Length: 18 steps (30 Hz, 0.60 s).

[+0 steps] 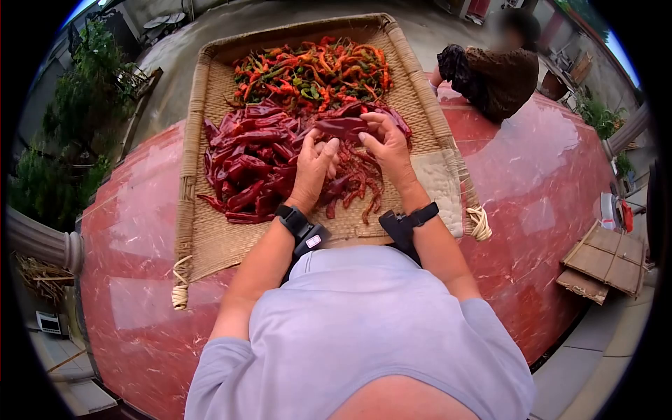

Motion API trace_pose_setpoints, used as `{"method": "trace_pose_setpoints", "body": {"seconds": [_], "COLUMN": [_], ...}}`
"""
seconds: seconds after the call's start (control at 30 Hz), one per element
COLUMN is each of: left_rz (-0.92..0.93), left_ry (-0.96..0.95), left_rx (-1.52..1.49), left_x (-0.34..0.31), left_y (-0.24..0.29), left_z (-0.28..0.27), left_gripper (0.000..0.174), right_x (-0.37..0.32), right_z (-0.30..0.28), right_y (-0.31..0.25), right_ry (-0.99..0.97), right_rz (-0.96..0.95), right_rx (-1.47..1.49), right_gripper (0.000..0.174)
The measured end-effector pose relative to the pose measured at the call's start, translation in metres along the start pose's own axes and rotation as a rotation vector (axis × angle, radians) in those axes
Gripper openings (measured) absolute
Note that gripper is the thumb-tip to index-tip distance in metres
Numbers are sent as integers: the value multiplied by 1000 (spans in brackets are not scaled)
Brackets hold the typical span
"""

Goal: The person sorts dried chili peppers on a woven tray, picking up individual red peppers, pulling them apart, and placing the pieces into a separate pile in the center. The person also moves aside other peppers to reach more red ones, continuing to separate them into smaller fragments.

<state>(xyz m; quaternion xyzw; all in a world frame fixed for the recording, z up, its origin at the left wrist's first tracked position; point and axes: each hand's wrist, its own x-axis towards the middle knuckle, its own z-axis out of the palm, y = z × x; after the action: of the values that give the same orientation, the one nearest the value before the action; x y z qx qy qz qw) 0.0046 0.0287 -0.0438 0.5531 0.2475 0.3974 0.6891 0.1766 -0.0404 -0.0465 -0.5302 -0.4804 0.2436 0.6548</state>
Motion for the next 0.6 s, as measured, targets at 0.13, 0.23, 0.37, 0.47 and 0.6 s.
{"method": "trace_pose_setpoints", "body": {"seconds": [0.13,0.23,0.37,0.47,0.6], "left_rz": [-26,102,300,344,316], "left_ry": [42,149,251,243,88], "left_rx": [-65,-87,-70,26,163], "left_x": [9,11,9,8,7], "left_y": [-12,-13,-5,-6,-13], "left_z": [-12,-13,-11,-10,-12], "left_gripper": [43,63,84,78,47], "right_x": [-4,-2,-8,-14,-13], "right_z": [0,-12,-29,-30,-31], "right_y": [-4,5,11,8,16], "right_ry": [36,275,111,-107,-64], "right_rz": [11,-114,-187,-113,-165], "right_rx": [-213,-575,-1046,-1222,-1313], "right_gripper": [23,15,22,38,34]}}
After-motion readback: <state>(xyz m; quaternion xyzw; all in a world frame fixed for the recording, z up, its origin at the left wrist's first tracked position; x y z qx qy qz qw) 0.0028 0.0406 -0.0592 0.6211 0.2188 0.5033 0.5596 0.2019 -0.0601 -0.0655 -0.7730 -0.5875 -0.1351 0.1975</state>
